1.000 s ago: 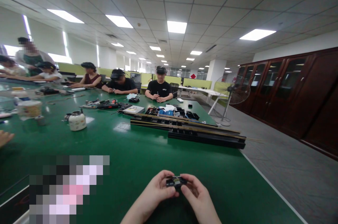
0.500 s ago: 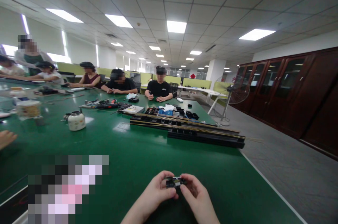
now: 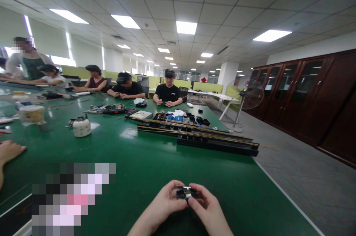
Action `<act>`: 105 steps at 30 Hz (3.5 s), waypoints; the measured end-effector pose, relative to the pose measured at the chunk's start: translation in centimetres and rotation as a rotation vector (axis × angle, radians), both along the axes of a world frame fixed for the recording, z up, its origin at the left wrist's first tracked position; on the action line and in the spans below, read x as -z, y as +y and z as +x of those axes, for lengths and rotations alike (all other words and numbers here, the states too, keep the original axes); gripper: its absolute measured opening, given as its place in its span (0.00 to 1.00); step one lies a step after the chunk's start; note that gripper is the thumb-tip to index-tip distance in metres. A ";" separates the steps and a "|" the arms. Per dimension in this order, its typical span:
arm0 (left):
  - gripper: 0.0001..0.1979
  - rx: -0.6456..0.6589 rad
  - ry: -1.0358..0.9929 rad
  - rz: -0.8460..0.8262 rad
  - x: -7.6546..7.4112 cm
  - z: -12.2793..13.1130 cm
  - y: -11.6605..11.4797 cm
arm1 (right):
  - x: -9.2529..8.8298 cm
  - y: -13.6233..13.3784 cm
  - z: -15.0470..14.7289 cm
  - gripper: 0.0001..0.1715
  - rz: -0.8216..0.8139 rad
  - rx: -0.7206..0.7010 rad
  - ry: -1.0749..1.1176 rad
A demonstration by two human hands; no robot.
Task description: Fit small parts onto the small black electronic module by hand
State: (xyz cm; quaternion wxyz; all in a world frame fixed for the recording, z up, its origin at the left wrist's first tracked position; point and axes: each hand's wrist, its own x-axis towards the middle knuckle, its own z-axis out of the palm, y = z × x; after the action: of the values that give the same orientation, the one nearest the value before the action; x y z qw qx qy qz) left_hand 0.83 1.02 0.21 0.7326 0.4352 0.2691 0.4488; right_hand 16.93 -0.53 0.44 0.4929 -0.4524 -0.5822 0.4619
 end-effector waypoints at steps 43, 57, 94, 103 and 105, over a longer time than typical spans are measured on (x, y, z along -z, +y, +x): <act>0.23 -0.024 0.091 0.010 0.7 -0.3 0.3 | -0.1 1.4 2.9 0.27 0.100 0.540 0.033; 0.21 -0.005 0.092 0.003 -1.2 -0.4 -0.4 | -0.8 0.6 2.7 0.22 0.128 0.555 -0.256; 0.20 -0.018 -0.035 -0.021 -0.5 -0.1 -0.6 | -0.2 -0.2 0.3 0.21 0.055 0.038 -0.285; 0.28 -0.059 -0.072 -0.074 -0.3 0.0 -0.2 | 0.5 0.6 0.4 0.19 -0.014 0.040 -0.110; 0.27 -0.064 -0.067 -0.071 -0.3 -0.1 -0.2 | 0.5 0.6 0.4 0.19 -0.017 0.057 -0.090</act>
State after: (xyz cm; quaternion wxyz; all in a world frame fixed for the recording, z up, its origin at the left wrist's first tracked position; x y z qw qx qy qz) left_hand 0.74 0.81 0.46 0.7414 0.3847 0.2740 0.4767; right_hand 17.32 0.07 -0.10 0.4754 -0.4930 -0.5869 0.4318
